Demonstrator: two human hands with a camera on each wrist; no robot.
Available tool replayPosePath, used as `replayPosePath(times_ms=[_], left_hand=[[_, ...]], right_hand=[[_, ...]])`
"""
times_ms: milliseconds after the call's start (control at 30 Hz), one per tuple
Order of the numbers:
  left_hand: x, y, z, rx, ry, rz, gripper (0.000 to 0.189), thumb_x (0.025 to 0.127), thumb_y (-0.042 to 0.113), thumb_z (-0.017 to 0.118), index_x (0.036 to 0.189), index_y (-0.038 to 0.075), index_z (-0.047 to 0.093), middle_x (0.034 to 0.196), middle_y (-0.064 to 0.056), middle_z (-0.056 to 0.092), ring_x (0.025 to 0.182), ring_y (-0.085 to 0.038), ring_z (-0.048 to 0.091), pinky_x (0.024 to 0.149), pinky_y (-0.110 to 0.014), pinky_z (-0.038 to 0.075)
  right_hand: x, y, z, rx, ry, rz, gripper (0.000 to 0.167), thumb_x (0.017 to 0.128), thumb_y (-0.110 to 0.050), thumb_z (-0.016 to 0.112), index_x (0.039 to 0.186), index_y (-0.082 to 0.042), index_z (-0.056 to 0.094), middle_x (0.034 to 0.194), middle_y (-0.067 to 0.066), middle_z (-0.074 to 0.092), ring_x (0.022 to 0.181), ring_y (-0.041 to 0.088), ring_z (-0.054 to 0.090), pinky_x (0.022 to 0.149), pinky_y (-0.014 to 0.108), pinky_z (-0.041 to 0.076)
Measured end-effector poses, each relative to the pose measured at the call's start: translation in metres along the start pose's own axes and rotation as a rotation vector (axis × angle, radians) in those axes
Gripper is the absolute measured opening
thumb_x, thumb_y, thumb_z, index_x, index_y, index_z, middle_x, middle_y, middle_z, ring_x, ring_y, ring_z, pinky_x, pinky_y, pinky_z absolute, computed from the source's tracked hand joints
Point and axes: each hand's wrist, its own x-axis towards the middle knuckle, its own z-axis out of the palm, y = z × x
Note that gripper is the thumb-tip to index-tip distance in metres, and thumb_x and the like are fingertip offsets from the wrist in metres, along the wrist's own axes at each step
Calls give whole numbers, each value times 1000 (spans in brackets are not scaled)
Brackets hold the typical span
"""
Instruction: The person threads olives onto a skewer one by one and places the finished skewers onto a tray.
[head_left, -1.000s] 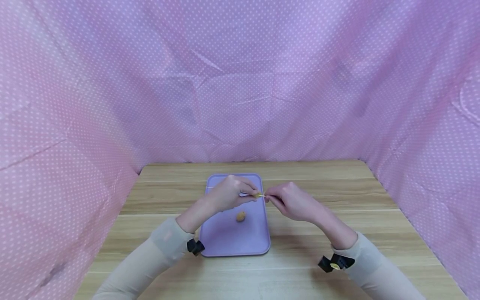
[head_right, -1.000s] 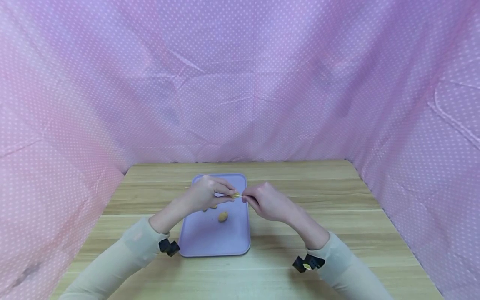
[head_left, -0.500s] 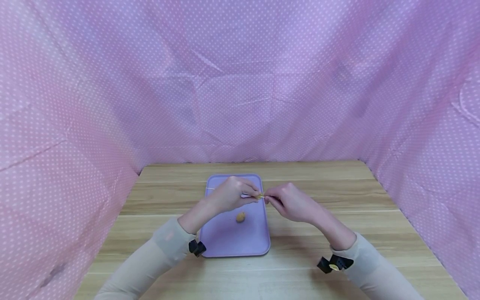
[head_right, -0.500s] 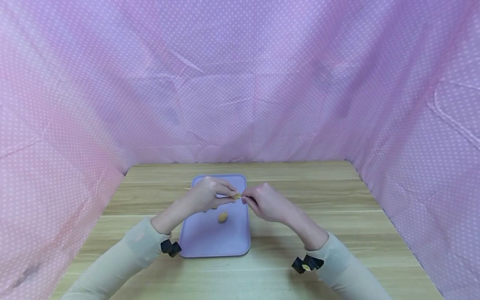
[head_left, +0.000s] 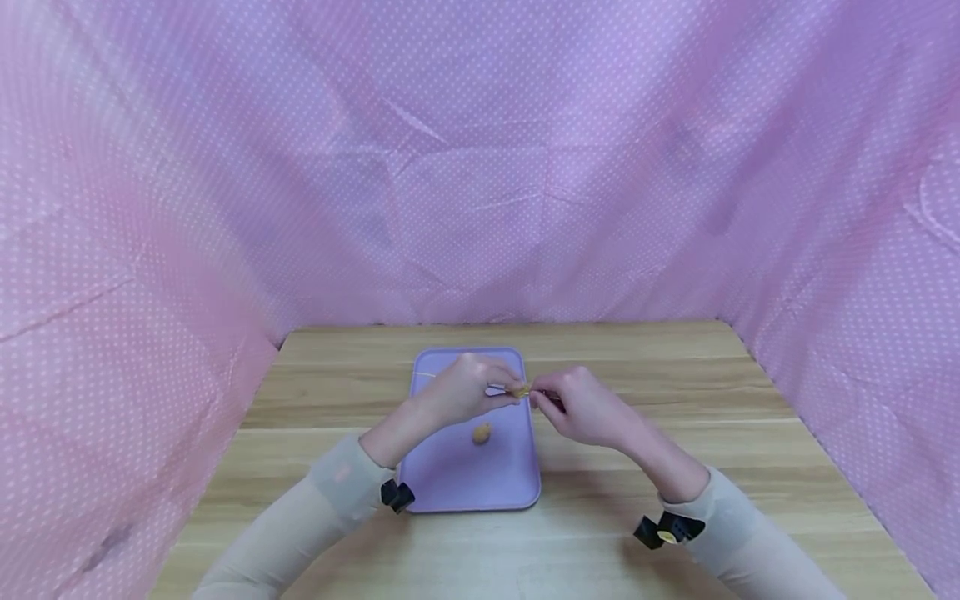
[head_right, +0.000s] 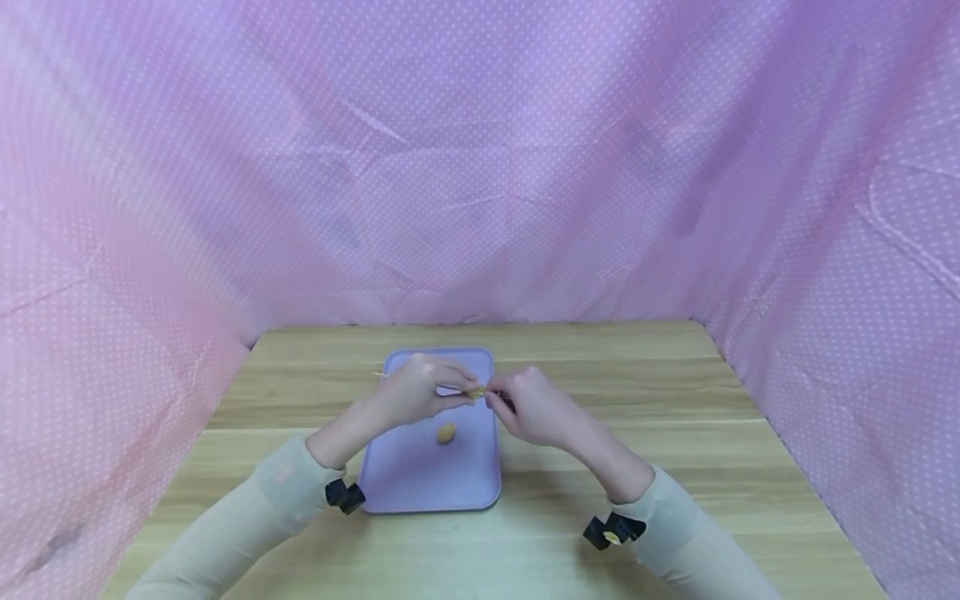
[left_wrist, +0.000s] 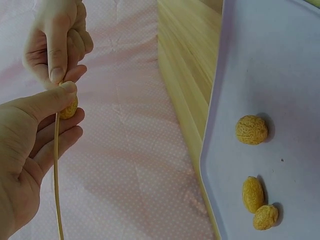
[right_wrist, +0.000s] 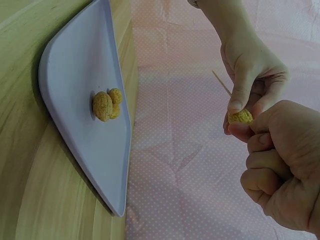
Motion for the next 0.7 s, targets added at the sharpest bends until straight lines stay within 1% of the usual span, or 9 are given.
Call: replayPosePath(times_ms=[133,200,333,400,433,467,500,600,700], left_hand=[[-1,1,1,35,13,-26,14,88,8,88,101,7,84,97,-3,83,89,-12,79,83,-15,64],[-3,1,-1,93,75,-8,18,86,12,90,102,7,84,100,-3,83,92,-14,80,86,-17,65],[-11,2,-8,204,266,95,23,77,15,96,95,8,84,93,-3,82,86,-16,79,82,-23,67],[-21,1,-9,224,303,130,22,74,15,96,91,9,83,86,-1,80,77,-14,76,75,-21,66],[-27,1,-9,217,288,124,21,74,16,96,89,10,83,83,0,79,73,-12,73,72,-19,64],[-34,0,-7,195,252,97,20,75,16,96,89,10,83,81,0,79,71,-10,72,69,-17,63],[-41,-1,-4,167,202,45,20,76,17,95,90,11,83,82,1,79,70,-8,72,68,-15,62],[-59,-7,9,59,25,-201,23,80,21,93,97,8,84,86,-2,81,72,-9,73,67,-13,59],[-69,-17,28,-16,-98,-420,31,82,23,92,105,4,83,90,-6,82,75,-12,74,68,-14,60]], right_hand=[[-1,4,1,12,17,8,24,101,-4,65,80,-15,68,60,-14,46,52,-8,34,46,13,31],[-2,7,-1,6,22,8,25,101,-4,66,79,-16,68,61,-15,46,53,-7,35,47,13,32],[-9,19,-11,-38,36,43,23,101,-6,67,81,-15,71,62,-14,50,54,-6,38,48,15,35],[-14,26,-17,-66,48,79,20,100,-6,69,83,-14,74,63,-14,52,55,-5,40,48,16,37],[-17,29,-21,-78,51,101,19,100,-6,69,83,-14,74,62,-13,52,55,-5,40,48,16,36],[-21,32,-24,-89,54,125,19,100,-5,69,84,-13,75,62,-13,52,55,-4,39,48,16,36],[-24,35,-27,-100,59,143,19,100,-5,69,84,-13,75,63,-13,52,55,-4,39,48,17,36],[-32,42,-35,-121,67,172,21,99,-4,69,81,-13,73,61,-12,49,55,-3,37,48,17,33],[-38,46,-38,-135,80,169,20,98,-3,70,81,-13,73,61,-12,48,54,-3,36,47,16,32]])
